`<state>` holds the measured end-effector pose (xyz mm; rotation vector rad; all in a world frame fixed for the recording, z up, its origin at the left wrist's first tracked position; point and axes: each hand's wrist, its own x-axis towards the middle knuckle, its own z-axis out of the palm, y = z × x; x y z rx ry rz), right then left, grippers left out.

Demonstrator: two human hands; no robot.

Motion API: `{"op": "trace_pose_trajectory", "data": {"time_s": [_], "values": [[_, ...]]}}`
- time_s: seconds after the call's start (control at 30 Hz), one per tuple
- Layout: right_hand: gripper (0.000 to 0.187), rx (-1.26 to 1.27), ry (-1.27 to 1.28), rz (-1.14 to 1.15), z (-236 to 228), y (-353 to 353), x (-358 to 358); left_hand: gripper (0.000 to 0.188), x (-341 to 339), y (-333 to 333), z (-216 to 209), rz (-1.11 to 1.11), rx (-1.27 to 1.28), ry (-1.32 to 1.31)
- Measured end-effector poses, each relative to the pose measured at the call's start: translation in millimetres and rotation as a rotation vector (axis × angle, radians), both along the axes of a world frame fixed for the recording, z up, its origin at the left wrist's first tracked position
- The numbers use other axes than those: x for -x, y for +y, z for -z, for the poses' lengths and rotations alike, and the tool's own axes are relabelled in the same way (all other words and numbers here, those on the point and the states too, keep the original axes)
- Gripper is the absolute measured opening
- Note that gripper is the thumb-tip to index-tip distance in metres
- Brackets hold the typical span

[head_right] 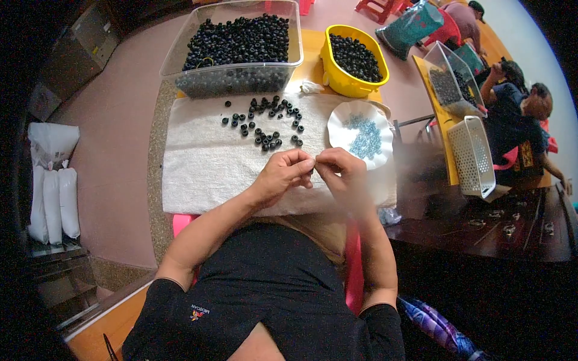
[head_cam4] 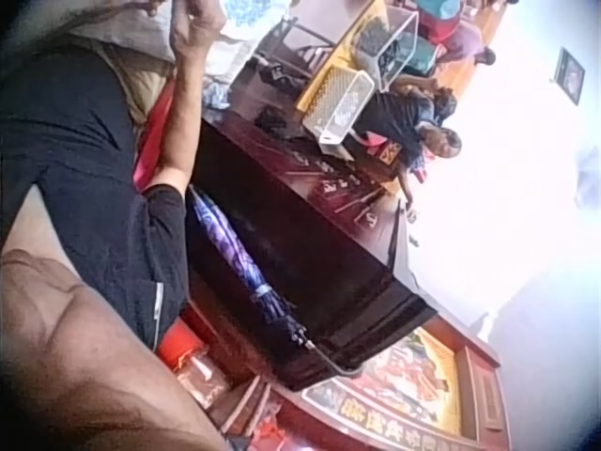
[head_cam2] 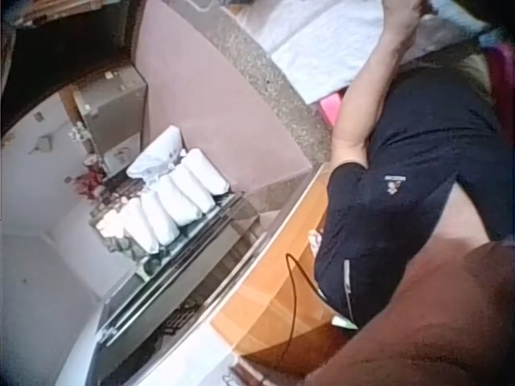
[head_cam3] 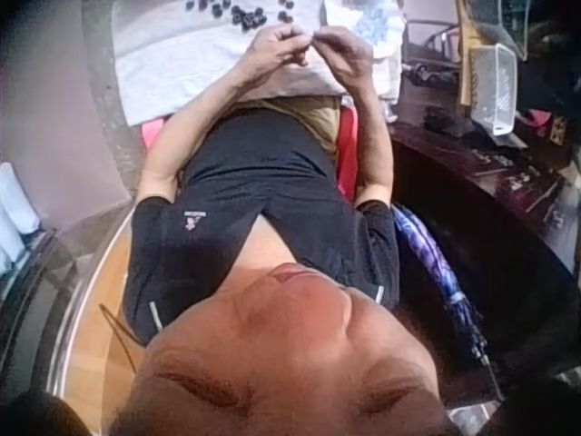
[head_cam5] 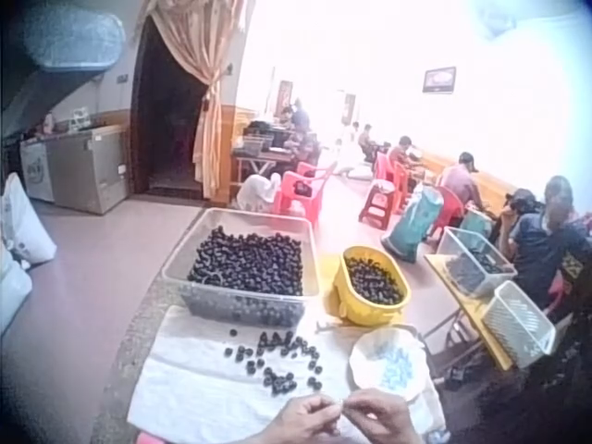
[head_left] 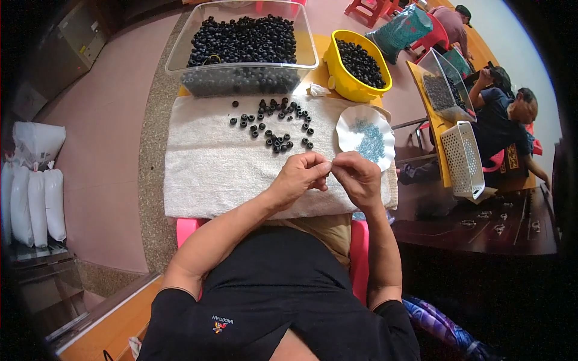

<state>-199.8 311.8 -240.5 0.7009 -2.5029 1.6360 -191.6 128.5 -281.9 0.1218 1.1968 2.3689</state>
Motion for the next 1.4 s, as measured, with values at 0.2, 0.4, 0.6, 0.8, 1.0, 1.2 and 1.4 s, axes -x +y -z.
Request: {"op": "trace_pose_trajectory", "data": {"time_s": [0.2, 0.4, 0.6, 0.8, 1.0, 1.2, 1.4], "values": [[0.008, 0.061, 0.012, -0.039, 0, 2, 1, 0.019, -1, -1, -3, -0.013, 0.003, 0.005], [0.008, 0.079, 0.022, -0.032, 7, -1, 2, 0.018, -1, 0, 5, -0.020, 0.000, 0.003], [0.008, 0.088, -0.028, -0.061, 6, -2, -2, 0.017, -2, -4, 8, -0.004, 0.008, 0.000], [0.009, 0.122, -0.050, -0.044, 12, -4, 0, 0.017, -2, -7, 8, -0.011, 0.009, -0.003], [0.009, 0.154, -0.104, -0.014, 13, -3, 1, 0.017, 1, -5, 9, -0.004, 0.036, 0.005], [0.011, 0.058, -0.262, -0.057, 9, 2, 1, 0.019, -1, -9, 8, 0.004, 0.036, 0.009], [0.012, -0.009, -0.307, -0.024, 17, 4, -4, 0.020, -2, -9, 8, -0.002, 0.032, 0.025]]}}
